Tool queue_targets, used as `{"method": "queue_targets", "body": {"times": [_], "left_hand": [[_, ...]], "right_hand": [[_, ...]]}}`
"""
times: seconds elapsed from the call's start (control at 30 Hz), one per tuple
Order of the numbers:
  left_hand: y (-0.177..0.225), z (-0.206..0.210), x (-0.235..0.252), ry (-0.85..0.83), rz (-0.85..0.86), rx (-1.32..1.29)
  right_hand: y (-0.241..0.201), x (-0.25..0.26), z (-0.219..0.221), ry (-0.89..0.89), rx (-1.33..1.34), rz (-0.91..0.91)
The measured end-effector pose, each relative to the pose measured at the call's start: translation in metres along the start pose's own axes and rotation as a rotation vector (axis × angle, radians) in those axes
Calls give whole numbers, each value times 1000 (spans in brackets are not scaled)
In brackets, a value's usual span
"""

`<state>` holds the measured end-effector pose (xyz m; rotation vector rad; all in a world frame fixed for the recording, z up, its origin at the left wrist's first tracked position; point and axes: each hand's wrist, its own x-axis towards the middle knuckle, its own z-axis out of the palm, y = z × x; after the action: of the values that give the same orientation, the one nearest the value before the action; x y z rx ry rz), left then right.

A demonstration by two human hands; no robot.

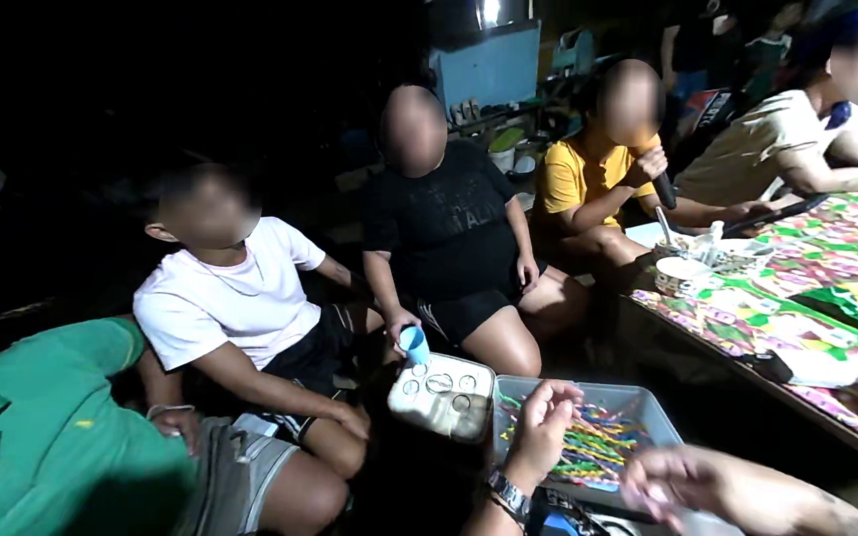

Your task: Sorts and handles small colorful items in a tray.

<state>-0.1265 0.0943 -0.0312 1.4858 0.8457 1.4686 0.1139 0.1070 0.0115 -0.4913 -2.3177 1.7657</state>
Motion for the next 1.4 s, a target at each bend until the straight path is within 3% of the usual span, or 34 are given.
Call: {"method": "queue_targets", "body": {"times": [0.1,0.17,0.33,0.5,0.8,1.23,1.4], "left_hand": [[-4,-3,5,58,80,-182],[2,-1,5,200,42,-136],[5,-5,2,328,-30,-174],[4,-10,-1,272,-67,-176],[-6,-6,7,233,-79,-118],[-4,-15,8,227,-49,-87],[-2,-15,6,241,-71,-66]], "right_hand": [[-4,52,-1,463,262,39],[-9,77,4,588,316,61],[-7,102,20,626,458,-16],[4,101,29,662,483,-41],[34,98,28,933,137,-107],[37,111,28,944,136,-176],[40,110,28,972,6,-209]]}}
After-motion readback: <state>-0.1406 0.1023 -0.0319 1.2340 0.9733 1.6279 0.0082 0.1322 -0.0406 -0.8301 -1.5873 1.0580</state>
